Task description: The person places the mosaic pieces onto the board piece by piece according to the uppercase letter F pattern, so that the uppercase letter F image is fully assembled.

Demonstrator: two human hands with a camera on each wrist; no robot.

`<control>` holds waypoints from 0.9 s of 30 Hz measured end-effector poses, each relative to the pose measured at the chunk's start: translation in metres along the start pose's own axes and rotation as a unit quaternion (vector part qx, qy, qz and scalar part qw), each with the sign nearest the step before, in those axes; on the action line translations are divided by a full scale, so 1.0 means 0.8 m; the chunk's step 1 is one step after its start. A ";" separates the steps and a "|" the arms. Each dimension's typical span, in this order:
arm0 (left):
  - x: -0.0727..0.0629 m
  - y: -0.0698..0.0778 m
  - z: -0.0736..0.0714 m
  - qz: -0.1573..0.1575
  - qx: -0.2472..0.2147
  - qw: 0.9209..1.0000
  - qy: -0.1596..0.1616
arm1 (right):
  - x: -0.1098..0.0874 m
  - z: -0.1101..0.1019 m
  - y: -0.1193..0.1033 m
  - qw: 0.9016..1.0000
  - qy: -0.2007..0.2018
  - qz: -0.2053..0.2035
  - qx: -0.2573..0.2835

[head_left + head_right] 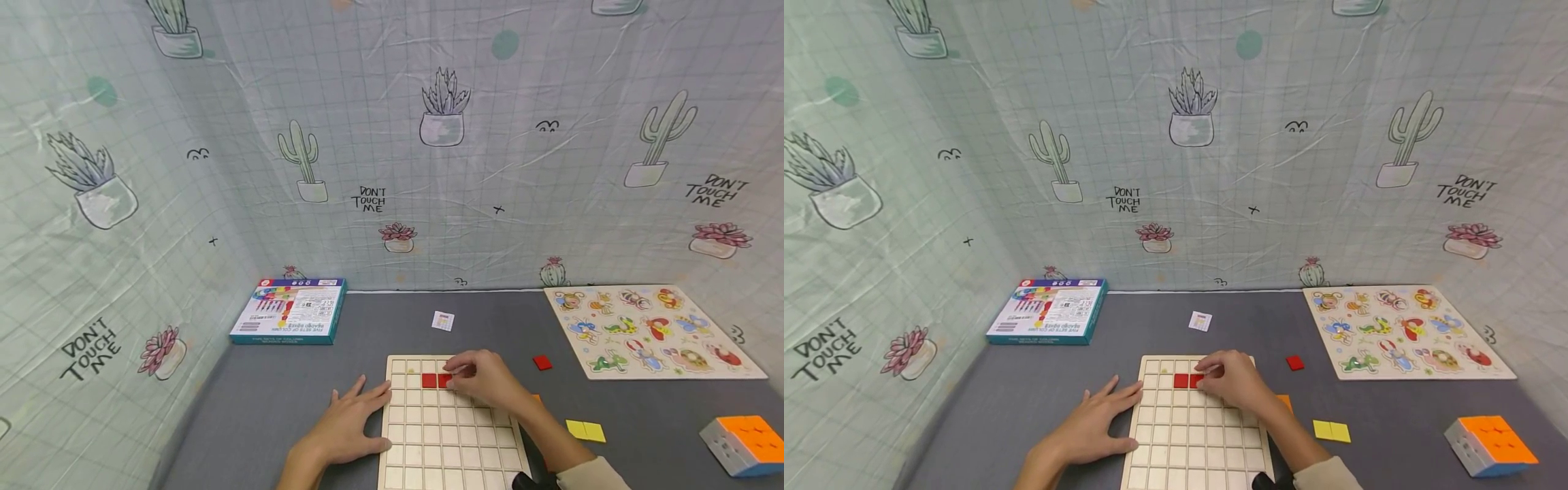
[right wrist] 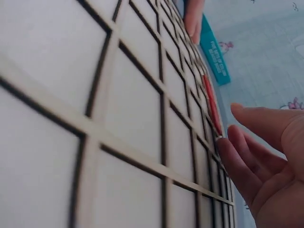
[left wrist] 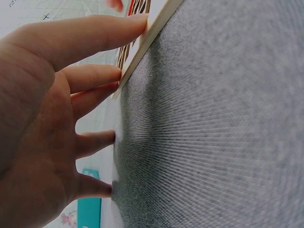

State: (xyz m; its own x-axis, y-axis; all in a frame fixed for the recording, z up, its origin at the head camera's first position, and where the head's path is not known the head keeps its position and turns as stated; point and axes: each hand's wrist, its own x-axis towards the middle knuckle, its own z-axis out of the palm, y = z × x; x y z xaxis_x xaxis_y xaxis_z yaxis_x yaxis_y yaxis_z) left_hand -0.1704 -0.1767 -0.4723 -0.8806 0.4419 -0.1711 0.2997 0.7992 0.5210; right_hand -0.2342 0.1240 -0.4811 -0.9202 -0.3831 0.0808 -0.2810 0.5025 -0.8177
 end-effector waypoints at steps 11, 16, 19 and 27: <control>0.001 0.001 0.000 0.000 -0.005 1.000 -0.003 | -0.010 -0.081 0.003 0.994 0.074 -0.014 -0.080; 0.001 0.002 0.000 0.001 -0.006 1.000 -0.004 | -0.019 -0.117 0.027 0.989 0.083 0.010 -0.125; 0.001 0.002 -0.001 0.003 -0.005 1.000 -0.004 | -0.030 -0.131 0.043 0.984 0.081 0.033 -0.154; 0.001 0.002 -0.002 0.005 -0.004 1.000 -0.002 | -0.052 -0.150 0.082 0.974 0.055 0.065 -0.209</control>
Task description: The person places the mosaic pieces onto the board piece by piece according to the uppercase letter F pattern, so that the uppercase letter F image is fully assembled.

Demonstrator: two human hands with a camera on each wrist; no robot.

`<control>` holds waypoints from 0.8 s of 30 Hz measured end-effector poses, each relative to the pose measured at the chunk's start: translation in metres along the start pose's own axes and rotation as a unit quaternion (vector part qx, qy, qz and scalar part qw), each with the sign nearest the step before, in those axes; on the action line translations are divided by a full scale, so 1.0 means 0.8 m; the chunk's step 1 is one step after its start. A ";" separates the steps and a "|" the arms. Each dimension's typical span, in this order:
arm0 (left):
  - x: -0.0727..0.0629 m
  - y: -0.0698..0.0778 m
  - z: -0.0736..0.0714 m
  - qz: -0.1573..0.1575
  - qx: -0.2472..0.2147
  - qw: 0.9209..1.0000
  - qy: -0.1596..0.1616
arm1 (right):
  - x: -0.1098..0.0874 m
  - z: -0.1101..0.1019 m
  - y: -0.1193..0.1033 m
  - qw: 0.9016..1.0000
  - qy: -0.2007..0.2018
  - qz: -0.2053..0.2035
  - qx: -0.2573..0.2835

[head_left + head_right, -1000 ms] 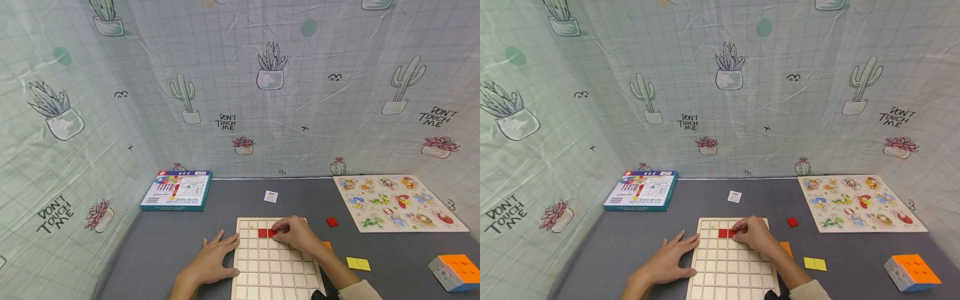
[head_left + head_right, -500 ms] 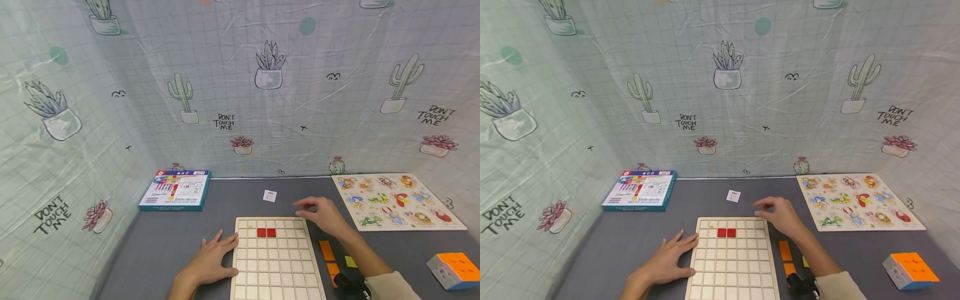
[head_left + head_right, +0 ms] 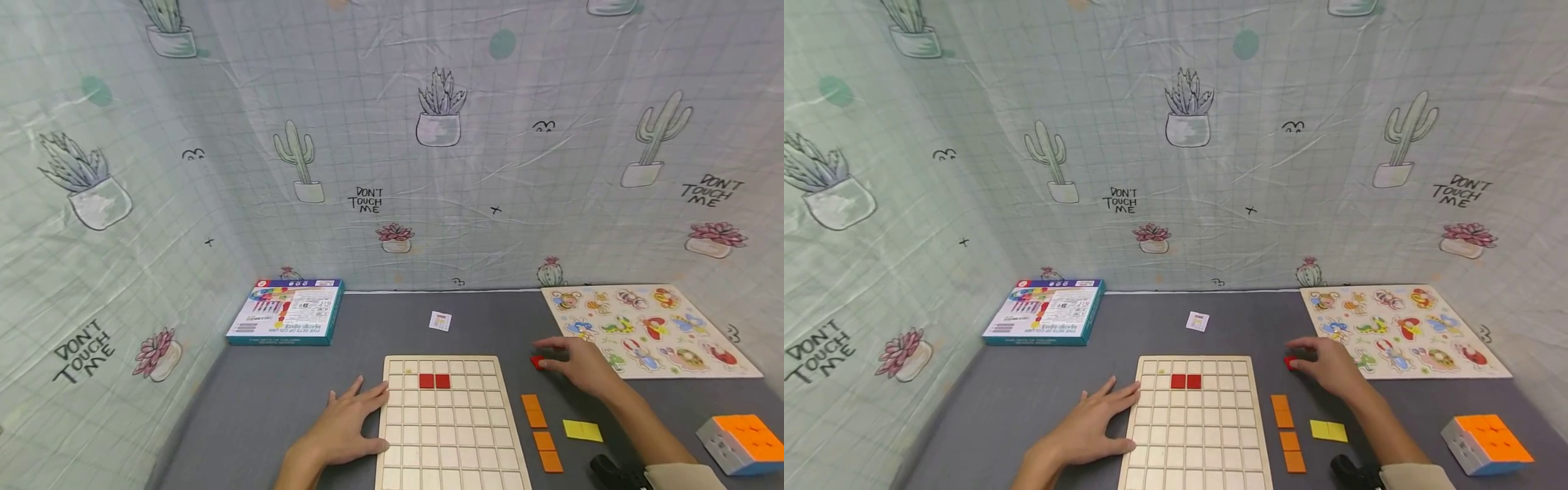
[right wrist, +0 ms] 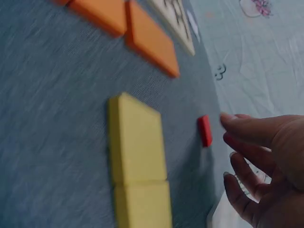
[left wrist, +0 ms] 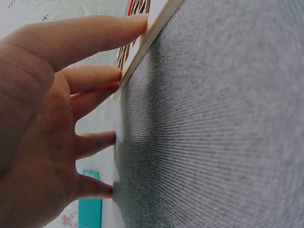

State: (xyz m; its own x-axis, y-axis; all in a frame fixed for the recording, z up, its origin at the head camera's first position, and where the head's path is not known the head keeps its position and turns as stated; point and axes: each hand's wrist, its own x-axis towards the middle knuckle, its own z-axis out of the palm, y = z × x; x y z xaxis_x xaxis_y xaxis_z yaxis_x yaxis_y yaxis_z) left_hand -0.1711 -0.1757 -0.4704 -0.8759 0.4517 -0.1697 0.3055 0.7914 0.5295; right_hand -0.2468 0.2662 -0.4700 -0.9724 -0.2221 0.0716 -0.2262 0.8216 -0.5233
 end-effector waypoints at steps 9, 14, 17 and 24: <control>0.000 -0.001 0.000 -0.001 -0.002 1.000 -0.001 | -0.003 0.006 0.010 1.000 -0.011 -0.007 -0.004; 0.002 -0.002 0.000 -0.001 0.002 1.000 -0.001 | -0.002 0.009 0.012 1.000 0.011 -0.008 -0.016; 0.002 -0.002 0.000 -0.001 0.004 1.000 0.001 | -0.001 0.011 0.013 1.000 0.018 0.001 -0.020; 0.002 -0.002 0.001 -0.003 0.004 1.000 -0.001 | -0.003 0.015 0.017 0.999 0.028 0.001 -0.022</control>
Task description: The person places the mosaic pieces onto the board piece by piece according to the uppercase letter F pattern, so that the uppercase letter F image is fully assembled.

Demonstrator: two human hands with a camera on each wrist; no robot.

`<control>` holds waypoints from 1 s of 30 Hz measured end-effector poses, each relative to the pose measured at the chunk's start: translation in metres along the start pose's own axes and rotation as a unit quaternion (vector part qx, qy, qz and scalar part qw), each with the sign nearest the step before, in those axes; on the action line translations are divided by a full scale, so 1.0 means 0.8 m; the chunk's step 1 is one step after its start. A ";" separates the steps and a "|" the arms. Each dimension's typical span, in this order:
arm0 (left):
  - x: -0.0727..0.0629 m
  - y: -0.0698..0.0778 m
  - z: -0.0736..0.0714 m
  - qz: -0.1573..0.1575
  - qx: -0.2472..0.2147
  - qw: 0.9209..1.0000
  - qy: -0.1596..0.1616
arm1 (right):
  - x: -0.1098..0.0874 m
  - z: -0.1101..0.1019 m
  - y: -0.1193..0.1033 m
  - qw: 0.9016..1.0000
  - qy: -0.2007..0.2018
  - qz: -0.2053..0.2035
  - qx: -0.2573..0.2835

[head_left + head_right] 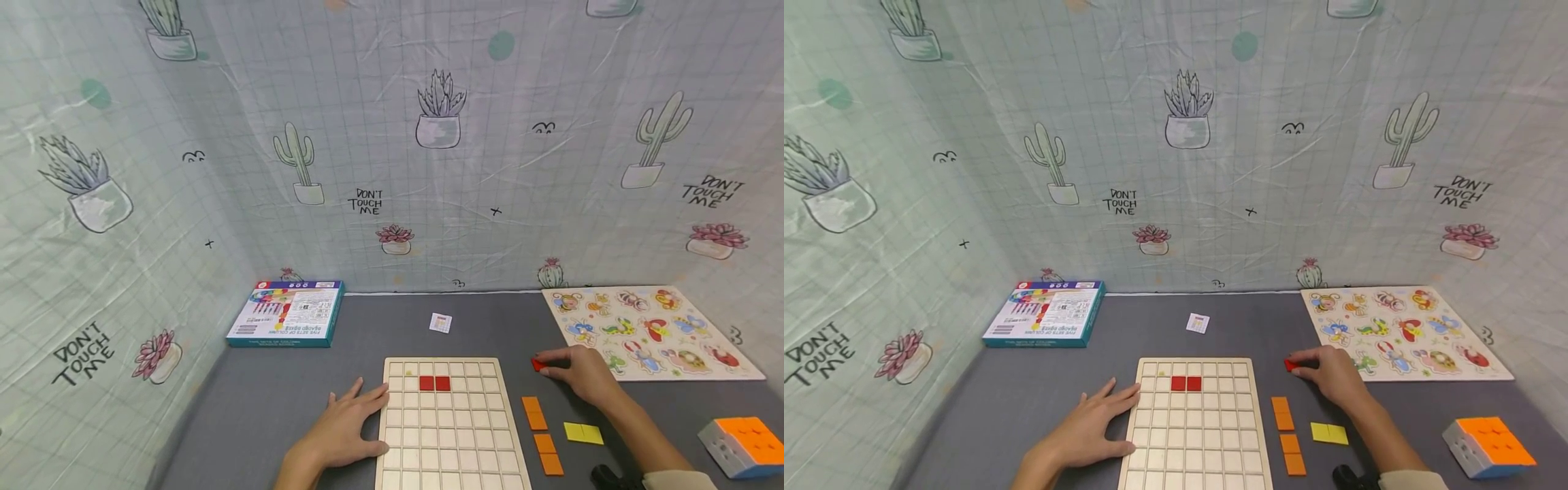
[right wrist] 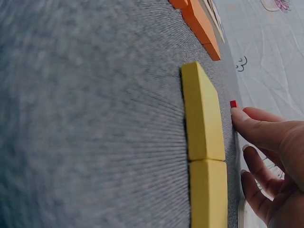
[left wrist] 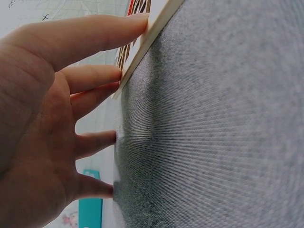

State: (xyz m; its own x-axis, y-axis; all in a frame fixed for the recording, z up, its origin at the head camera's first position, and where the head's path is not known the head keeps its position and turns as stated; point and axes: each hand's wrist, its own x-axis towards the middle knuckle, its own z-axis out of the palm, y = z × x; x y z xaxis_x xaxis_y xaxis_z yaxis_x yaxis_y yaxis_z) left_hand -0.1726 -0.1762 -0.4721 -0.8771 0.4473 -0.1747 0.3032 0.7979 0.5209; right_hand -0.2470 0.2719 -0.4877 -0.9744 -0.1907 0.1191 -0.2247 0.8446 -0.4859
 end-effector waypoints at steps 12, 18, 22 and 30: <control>-0.002 -0.001 0.001 0.002 -0.004 1.000 0.005 | 0.003 -0.002 0.001 1.000 0.002 -0.018 0.018; -0.001 0.000 0.000 0.001 -0.004 1.000 0.006 | 0.005 -0.005 -0.003 1.000 -0.006 -0.007 0.021; -0.001 0.001 0.000 0.003 -0.003 1.000 0.007 | 0.005 -0.007 -0.008 0.999 0.011 -0.016 0.034; -0.001 0.000 0.000 0.002 -0.006 1.000 0.000 | 0.005 -0.014 -0.038 0.996 0.023 -0.024 0.088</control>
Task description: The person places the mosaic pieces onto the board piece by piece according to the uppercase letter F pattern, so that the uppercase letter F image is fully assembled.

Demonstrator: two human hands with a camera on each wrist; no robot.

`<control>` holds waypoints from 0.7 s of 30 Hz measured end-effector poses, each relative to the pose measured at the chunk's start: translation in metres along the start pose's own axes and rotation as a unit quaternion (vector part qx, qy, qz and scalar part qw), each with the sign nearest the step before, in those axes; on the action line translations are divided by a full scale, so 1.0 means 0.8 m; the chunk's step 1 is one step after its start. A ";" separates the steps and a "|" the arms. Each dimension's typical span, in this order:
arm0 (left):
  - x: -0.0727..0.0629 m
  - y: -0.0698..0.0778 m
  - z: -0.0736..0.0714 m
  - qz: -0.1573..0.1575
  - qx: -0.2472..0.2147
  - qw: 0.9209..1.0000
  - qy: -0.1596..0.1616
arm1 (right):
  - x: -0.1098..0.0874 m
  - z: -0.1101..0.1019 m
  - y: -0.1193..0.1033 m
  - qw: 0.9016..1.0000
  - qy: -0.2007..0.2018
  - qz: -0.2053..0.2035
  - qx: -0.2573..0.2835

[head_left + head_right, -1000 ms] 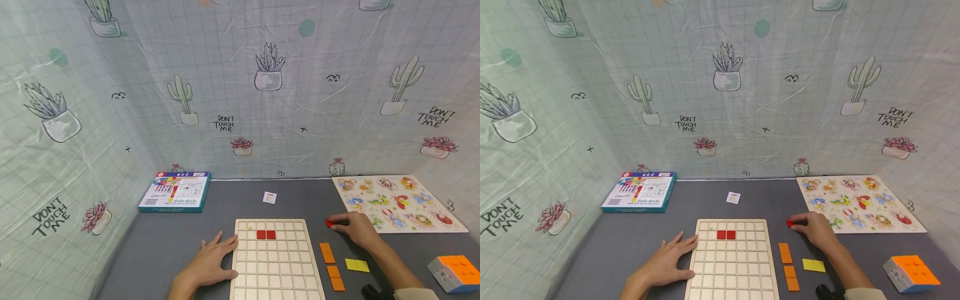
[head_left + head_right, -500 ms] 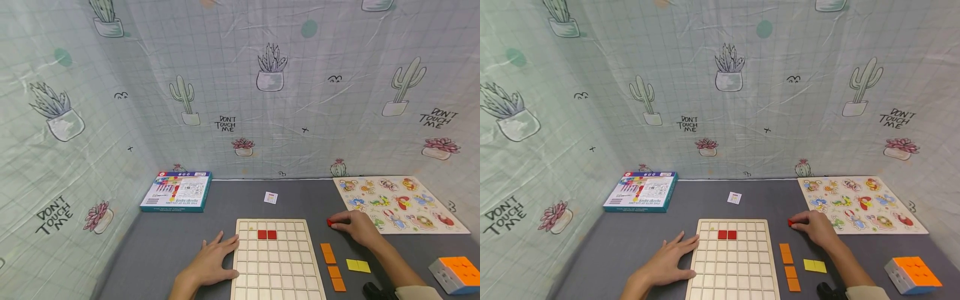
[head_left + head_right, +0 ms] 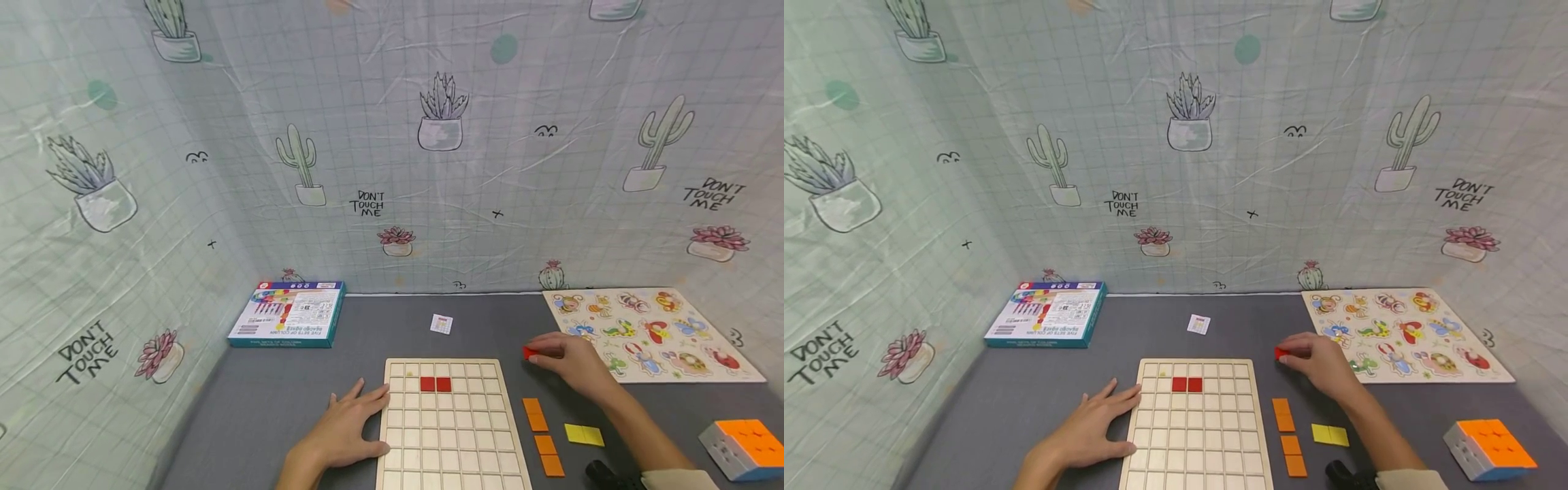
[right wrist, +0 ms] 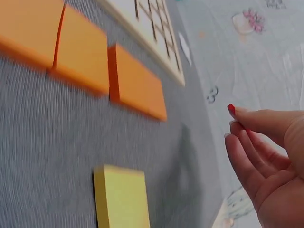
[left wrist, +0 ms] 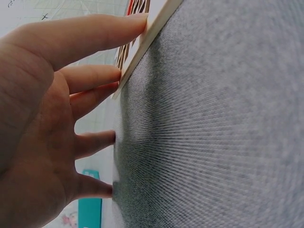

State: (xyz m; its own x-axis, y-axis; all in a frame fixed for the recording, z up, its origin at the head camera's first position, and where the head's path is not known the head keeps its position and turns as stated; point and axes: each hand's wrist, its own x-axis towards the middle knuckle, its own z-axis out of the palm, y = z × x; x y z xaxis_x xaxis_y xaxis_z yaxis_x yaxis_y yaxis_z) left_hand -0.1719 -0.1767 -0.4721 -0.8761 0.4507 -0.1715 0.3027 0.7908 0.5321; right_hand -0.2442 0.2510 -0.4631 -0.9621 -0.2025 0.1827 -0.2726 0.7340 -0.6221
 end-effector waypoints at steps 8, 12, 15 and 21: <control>0.000 0.002 0.000 -0.003 0.002 1.000 0.003 | 0.001 0.016 -0.030 0.999 -0.008 0.003 0.036; 0.000 0.002 0.000 -0.003 0.002 1.000 0.005 | 0.002 0.029 -0.040 0.999 -0.023 0.000 0.049; 0.001 0.001 -0.001 -0.002 0.003 1.000 0.004 | 0.002 0.040 -0.045 0.998 -0.036 0.000 0.059; -0.001 0.000 0.000 -0.001 -0.001 1.000 0.001 | 0.003 0.064 -0.060 0.994 -0.058 -0.004 0.090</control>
State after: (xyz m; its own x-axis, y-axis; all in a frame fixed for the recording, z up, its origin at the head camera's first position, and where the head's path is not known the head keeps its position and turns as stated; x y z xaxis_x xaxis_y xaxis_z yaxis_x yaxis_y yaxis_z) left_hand -0.1716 -0.1771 -0.4719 -0.8772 0.4489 -0.1702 0.3012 0.7906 0.5331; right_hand -0.2337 0.1823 -0.4718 -0.9516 -0.2884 0.1060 -0.2671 0.6060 -0.7493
